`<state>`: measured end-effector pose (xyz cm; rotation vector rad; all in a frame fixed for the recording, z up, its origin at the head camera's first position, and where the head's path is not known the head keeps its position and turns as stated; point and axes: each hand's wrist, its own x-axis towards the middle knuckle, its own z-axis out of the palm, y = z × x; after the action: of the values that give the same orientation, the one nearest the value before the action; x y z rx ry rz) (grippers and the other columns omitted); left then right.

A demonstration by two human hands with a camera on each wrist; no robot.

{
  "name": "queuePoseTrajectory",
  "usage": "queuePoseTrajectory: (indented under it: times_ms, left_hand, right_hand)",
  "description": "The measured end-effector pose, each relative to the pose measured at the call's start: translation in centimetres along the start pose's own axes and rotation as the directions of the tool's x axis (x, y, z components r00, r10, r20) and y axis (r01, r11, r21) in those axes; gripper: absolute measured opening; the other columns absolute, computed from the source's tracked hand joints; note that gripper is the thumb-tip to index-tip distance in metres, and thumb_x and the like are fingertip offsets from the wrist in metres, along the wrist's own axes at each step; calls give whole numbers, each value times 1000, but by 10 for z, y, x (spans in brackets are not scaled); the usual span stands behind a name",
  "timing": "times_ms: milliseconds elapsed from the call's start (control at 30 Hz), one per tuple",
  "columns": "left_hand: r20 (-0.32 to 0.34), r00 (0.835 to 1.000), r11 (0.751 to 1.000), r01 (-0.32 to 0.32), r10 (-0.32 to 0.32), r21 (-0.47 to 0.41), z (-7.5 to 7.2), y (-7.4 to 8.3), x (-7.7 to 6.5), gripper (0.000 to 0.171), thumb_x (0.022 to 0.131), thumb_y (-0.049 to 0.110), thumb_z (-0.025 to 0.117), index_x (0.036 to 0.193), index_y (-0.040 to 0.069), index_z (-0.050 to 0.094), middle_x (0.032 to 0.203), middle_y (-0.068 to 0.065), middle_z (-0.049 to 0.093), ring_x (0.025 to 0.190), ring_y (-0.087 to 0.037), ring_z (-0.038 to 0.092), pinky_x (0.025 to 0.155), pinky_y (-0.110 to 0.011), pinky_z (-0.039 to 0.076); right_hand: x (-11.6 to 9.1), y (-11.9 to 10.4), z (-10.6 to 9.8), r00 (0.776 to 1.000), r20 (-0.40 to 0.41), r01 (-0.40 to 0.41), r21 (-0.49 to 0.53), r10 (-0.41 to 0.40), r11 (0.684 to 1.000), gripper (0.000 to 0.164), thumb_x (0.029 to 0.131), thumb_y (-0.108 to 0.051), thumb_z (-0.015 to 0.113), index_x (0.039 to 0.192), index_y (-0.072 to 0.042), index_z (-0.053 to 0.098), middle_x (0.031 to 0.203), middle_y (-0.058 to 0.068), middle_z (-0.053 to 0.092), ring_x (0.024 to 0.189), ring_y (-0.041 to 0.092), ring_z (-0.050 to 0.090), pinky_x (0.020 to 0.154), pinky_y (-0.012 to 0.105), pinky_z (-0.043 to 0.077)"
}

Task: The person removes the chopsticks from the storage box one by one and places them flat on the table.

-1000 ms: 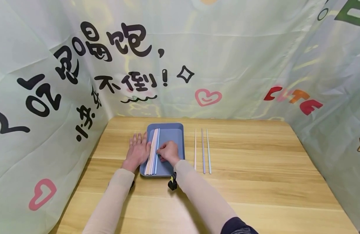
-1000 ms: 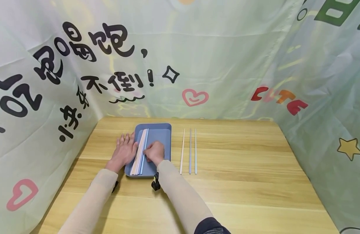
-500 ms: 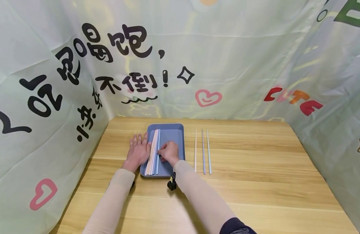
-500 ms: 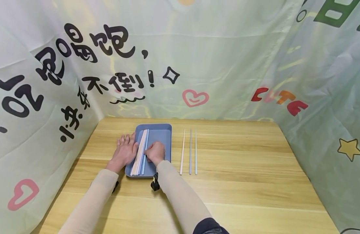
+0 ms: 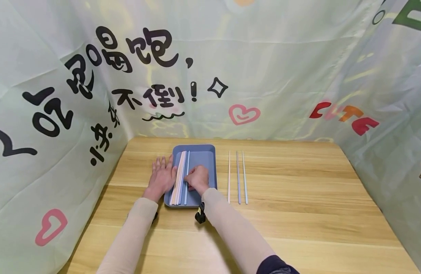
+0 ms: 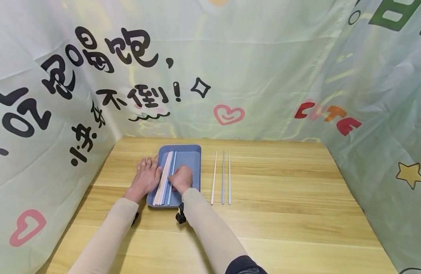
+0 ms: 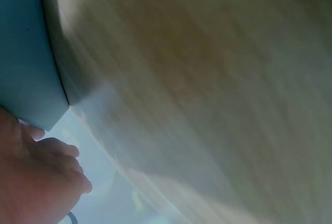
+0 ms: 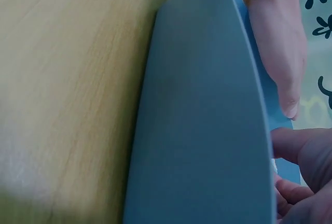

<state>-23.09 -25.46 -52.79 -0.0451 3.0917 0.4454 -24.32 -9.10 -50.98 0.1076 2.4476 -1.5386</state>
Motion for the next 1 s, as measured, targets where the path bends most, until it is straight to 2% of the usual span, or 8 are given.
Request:
queuePoseTrajectory:
  times_ms: [133, 233, 467, 600, 800, 1000]
  left_hand:
    - [14, 1000, 1000, 1, -1, -9, -1, 2, -1, 65, 115, 38, 25, 171, 10, 8, 171, -35, 12, 161, -53, 3, 132, -64, 1]
    - [24, 1000, 1000, 3, -3, -9, -2, 3, -2, 65, 115, 38, 25, 171, 10, 7, 171, -35, 12, 161, -53, 3, 132, -64, 1]
    - [29, 1000, 1000, 8, -8, -3, -3, 2, -4, 65, 115, 38, 24, 171, 9, 7, 171, -35, 11, 161, -54, 4, 132, -64, 2]
    - [21, 1000, 1000, 8, -8, -6, -4, 3, -4, 65, 115, 36, 24, 170, 8, 9, 171, -36, 12, 160, -55, 5, 131, -65, 2]
    - [21, 1000, 1000, 11, -11, -9, -2, 1, -3, 65, 115, 37, 24, 171, 9, 8, 171, -36, 11, 160, -55, 4, 131, -65, 1]
    - [16, 1000, 1000, 5, -5, -13, -3, 1, -3, 65, 115, 38, 24, 171, 9, 8, 171, -36, 13, 161, -54, 5, 132, -65, 2]
  right_hand:
    - [0, 0, -1, 1000, -13, 16, -66, -17, 998, 41, 83, -5, 85, 57, -12, 55, 48, 0, 55, 47, 24, 72, 44, 31, 58]
    - [-1, 0, -3, 1000, -2, 8, -93, -8, 996, 46, 82, -7, 86, 53, -14, 52, 45, 0, 54, 45, 23, 70, 43, 30, 57]
    - [0, -4, -9, 997, 47, -55, -100, 60, 994, 40, 84, -14, 88, 59, -12, 56, 53, 3, 60, 49, 24, 73, 47, 30, 59]
    - [0, -5, -15, 994, 74, -75, -46, 78, 996, 41, 85, -12, 86, 60, -13, 53, 56, 4, 62, 48, 23, 72, 50, 32, 61]
    - [-4, -8, -29, 988, 142, -71, 84, 59, 994, 28, 88, -6, 80, 73, -9, 56, 64, 10, 65, 49, 20, 68, 64, 44, 66]
    - [-7, -11, -43, 985, 164, -71, 104, 53, 992, 14, 91, -7, 77, 85, -4, 65, 68, 11, 66, 51, 19, 67, 68, 46, 67]
